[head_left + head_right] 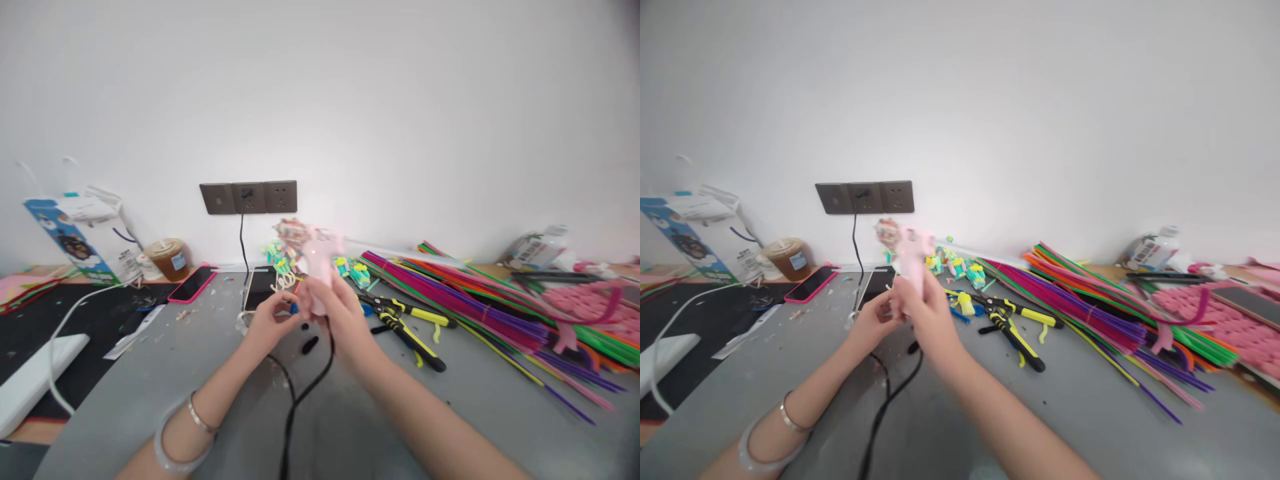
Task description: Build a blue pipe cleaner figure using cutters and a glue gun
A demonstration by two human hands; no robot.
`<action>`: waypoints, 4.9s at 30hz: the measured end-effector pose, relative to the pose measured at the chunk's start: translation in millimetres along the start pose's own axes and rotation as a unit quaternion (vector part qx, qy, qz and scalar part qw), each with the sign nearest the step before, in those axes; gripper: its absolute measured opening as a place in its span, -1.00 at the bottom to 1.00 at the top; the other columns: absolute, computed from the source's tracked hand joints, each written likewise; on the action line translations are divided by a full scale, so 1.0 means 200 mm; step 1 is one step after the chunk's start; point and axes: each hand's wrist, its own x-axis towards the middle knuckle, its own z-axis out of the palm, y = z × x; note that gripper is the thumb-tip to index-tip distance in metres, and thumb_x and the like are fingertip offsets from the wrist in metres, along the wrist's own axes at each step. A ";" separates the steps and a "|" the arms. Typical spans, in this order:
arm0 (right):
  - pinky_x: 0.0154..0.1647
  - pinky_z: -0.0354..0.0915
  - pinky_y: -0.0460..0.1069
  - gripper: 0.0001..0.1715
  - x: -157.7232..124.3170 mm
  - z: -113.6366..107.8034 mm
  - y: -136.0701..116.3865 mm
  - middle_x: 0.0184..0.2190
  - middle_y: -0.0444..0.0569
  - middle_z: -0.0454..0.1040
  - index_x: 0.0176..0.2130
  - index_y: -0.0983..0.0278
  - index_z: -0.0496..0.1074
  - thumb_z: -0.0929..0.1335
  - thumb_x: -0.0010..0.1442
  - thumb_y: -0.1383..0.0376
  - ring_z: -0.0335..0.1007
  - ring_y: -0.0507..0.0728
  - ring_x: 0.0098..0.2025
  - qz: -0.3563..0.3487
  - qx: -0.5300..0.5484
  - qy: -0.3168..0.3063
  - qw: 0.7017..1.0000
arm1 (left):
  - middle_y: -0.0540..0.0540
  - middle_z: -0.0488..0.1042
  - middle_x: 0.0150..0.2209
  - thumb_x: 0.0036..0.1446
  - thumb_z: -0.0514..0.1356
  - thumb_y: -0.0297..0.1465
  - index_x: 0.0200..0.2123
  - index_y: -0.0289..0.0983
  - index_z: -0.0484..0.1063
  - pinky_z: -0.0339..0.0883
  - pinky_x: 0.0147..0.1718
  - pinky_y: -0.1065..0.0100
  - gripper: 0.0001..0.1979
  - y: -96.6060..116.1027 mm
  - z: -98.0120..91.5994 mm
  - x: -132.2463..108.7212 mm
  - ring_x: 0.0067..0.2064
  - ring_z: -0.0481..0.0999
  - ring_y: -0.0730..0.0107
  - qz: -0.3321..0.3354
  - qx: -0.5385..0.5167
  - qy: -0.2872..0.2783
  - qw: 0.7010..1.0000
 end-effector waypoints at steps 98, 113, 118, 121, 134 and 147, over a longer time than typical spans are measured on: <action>-0.73 -0.05 -0.13 -0.38 -0.19 -0.38 0.17 -0.75 -0.36 0.08 -0.23 0.31 0.38 0.35 0.15 -0.20 -0.11 -0.09 -0.75 0.136 -0.084 -0.023 0.987 | -0.06 0.49 -0.29 0.01 0.35 -0.39 -0.29 -0.26 0.46 0.49 -0.24 0.37 -0.81 0.09 -0.04 -0.01 -0.22 0.51 0.35 0.059 -0.040 0.112 0.991; -0.75 -0.07 -0.14 -0.37 -0.19 -0.37 0.18 -0.76 -0.36 0.07 -0.31 0.27 0.32 0.36 0.10 -0.24 -0.11 -0.10 -0.76 0.150 -0.087 -0.023 0.985 | -0.07 0.50 -0.29 0.00 0.36 -0.40 -0.30 -0.26 0.46 0.48 -0.27 0.40 -0.82 0.10 -0.04 -0.01 -0.23 0.50 0.35 0.061 -0.042 0.100 0.992; -0.75 -0.07 -0.14 -0.36 -0.18 -0.37 0.17 -0.77 -0.36 0.07 -0.33 0.29 0.34 0.37 0.08 -0.24 -0.10 -0.10 -0.76 0.153 -0.095 -0.007 0.984 | -0.06 0.48 -0.30 0.01 0.36 -0.38 -0.30 -0.26 0.46 0.48 -0.25 0.38 -0.81 0.10 -0.05 -0.01 -0.22 0.50 0.34 0.056 -0.043 0.113 0.991; -0.75 -0.06 -0.14 -0.34 -0.18 -0.37 0.16 -0.76 -0.36 0.07 -0.34 0.29 0.34 0.37 0.06 -0.26 -0.10 -0.10 -0.76 0.153 -0.096 0.002 0.984 | -0.07 0.48 -0.29 0.02 0.36 -0.37 -0.30 -0.26 0.46 0.47 -0.25 0.39 -0.81 0.10 -0.05 -0.01 -0.21 0.50 0.33 0.054 -0.047 0.111 0.991; -0.74 -0.04 -0.15 -0.29 -0.17 -0.38 0.14 -0.77 -0.36 0.08 -0.38 0.27 0.31 0.38 -0.01 -0.31 -0.09 -0.11 -0.76 0.161 -0.112 0.036 0.980 | -0.07 0.47 -0.24 0.01 0.39 -0.37 -0.28 -0.26 0.45 0.45 -0.32 0.47 -0.78 0.09 -0.06 -0.01 -0.19 0.49 0.37 0.043 -0.076 0.121 0.989; -0.73 -0.04 -0.14 -0.32 -0.17 -0.38 0.13 -0.76 -0.35 0.07 -0.39 0.26 0.30 0.38 0.02 -0.29 -0.10 -0.10 -0.73 0.147 -0.111 0.043 0.982 | -0.06 0.46 -0.22 0.01 0.39 -0.39 -0.28 -0.26 0.46 0.44 -0.36 0.45 -0.79 0.10 -0.07 -0.01 -0.26 0.50 0.40 0.065 -0.090 0.126 0.986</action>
